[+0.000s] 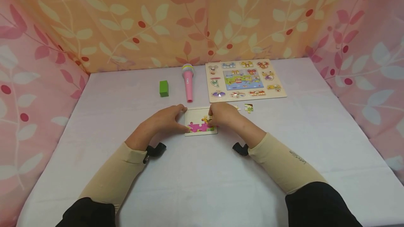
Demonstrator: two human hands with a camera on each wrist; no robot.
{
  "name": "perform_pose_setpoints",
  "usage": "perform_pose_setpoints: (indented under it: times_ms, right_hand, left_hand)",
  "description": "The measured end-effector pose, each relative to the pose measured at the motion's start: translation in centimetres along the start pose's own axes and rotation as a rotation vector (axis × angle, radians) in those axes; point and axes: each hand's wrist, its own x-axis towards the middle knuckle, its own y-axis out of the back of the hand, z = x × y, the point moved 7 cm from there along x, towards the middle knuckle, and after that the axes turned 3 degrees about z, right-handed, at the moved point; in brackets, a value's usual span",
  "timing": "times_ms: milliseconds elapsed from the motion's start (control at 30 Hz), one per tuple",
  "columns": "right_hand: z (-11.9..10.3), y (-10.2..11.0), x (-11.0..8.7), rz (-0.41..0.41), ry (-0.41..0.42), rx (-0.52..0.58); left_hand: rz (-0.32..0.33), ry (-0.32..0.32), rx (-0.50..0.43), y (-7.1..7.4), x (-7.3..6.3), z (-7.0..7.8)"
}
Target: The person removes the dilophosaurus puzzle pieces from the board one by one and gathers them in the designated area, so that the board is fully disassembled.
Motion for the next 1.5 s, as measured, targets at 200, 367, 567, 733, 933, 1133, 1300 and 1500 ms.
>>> perform_pose_setpoints:
  times_ms: [200,367,567,733,933,1133,1300,1500]
  right_hand:
    - [0.0,0.0,0.1,0.019,-0.003,-0.007]
    - [-0.1,0.2,-0.1,0.063,-0.001,-0.002]
    - [-0.3,0.4,-0.3,0.097,0.010,0.029]
    - [-0.6,0.3,-0.4,0.102,0.028,0.012]
    - [-1.2,0.9,-0.7,0.126,0.082,-0.013]
    - [-1.5,2.3,-1.9,0.159,0.095,0.010]
    - [-1.6,3.6,-3.5,0.209,0.126,0.038]
    - [-1.3,5.1,-5.5,0.277,0.167,0.053]
  left_hand:
    - [-0.006,0.010,0.010,0.0,0.1,0.0]
    - [-0.009,0.021,0.009,0.1,0.0,0.0]
    - [-0.009,0.010,0.002,0.1,-0.1,0.1]
    - [-0.007,0.003,-0.001,0.1,-0.1,0.1]
    - [-0.003,-0.011,0.002,0.0,0.0,0.0]
    - [0.000,-0.005,0.006,0.0,0.0,0.1]
    - [-0.001,0.000,0.011,-0.1,-0.1,0.1]
    - [0.003,0.007,0.001,0.0,-0.2,0.2]
